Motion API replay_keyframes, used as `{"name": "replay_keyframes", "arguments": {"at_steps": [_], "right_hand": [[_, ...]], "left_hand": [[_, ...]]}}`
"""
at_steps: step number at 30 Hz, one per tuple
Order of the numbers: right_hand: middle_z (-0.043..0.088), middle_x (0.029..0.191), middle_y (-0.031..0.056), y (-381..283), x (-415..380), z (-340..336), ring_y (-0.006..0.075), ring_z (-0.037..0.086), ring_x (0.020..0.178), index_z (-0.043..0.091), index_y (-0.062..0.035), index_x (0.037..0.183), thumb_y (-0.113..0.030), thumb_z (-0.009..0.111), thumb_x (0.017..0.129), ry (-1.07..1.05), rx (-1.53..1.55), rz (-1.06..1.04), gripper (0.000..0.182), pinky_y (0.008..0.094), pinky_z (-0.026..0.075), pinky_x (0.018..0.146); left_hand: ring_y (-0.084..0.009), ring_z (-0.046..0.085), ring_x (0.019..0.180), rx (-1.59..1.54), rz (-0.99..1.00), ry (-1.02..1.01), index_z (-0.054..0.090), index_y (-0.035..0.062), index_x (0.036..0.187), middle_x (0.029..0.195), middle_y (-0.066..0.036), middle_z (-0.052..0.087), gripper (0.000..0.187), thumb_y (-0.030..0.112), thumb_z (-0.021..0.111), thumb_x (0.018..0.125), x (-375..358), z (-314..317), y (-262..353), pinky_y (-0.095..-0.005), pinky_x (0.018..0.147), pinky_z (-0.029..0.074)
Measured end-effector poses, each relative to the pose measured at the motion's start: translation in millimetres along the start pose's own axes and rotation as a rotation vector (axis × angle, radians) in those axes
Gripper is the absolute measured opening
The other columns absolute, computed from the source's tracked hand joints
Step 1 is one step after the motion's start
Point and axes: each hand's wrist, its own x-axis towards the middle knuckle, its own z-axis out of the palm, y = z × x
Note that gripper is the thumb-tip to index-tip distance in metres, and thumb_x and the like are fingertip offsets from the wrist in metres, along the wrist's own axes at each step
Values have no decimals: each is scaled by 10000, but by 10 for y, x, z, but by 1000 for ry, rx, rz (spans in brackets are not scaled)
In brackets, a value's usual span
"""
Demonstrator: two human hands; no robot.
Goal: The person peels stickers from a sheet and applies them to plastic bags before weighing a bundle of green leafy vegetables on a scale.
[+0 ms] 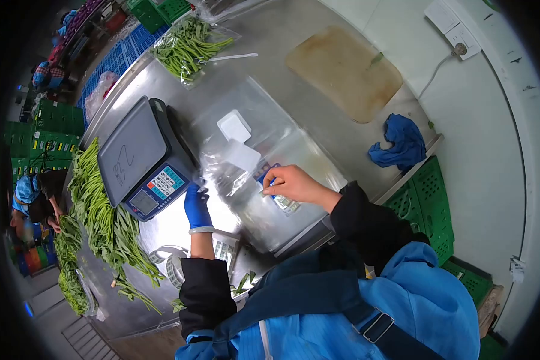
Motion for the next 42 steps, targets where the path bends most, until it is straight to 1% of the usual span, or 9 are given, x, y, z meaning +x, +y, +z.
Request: {"name": "replay_keyframes", "arguments": {"at_steps": [2,7,9,13,18,22,29,38,42], "right_hand": [[654,717,75,316,170,49,153,562,583,644,-40,887,-173,712,825,95,-188,-55,162,335,426,536],[652,751,125,578,411,192,310,633,686,613,-48,857,-206,697,805,199,-582,-42,186,437,461,599],[651,761,117,696,479,201,317,639,717,589,-56,865,-217,699,804,271,-788,-168,204,445,471,620],[660,805,115,724,497,67,335,641,745,557,-70,886,-241,704,799,358,-993,-153,242,460,483,640],[565,688,-10,539,342,-168,57,457,533,582,-57,962,-214,666,897,101,-103,-41,189,236,370,482],[542,703,-39,108,139,-199,34,448,539,579,-66,951,-184,635,925,48,248,152,132,203,344,484],[516,734,-28,109,112,-148,34,468,600,553,-67,972,-138,604,936,12,320,73,95,208,350,509],[529,763,-11,-286,-24,-226,43,490,622,511,-67,921,4,679,842,-209,338,-49,199,206,385,541],[550,803,24,-111,66,-202,97,526,644,501,-57,941,-25,697,825,-277,152,-4,230,246,420,574]], "left_hand": [[-136,558,773,-64,198,240,668,44,966,930,-39,643,203,157,504,928,-25,-20,160,-256,683,419],[-220,584,884,482,261,-559,640,81,1034,997,-74,634,203,157,653,846,-458,-187,-486,-324,813,441],[-262,571,981,942,665,-841,657,114,1045,1075,-82,621,312,213,752,765,-670,-79,-580,-375,862,432],[-326,529,1108,1129,678,-736,613,150,1200,1261,-113,551,533,264,799,714,-816,-17,-506,-419,930,407],[-400,446,1258,903,718,-349,520,109,1341,1412,-221,429,678,220,783,726,-558,71,-150,-458,1031,367],[-378,500,1191,870,872,-12,586,48,1224,1336,-217,500,499,131,739,757,-355,79,101,-436,977,410],[-311,580,934,1021,657,-1016,647,97,978,960,-81,624,322,175,805,708,-674,-32,-502,-404,817,459],[-112,594,769,278,-102,-630,690,-17,930,844,-30,668,121,58,612,875,-312,-38,-428,-246,705,472],[-111,574,795,-24,111,-52,657,17,1043,895,-34,649,231,179,519,953,90,-31,221,-250,715,441]]}}
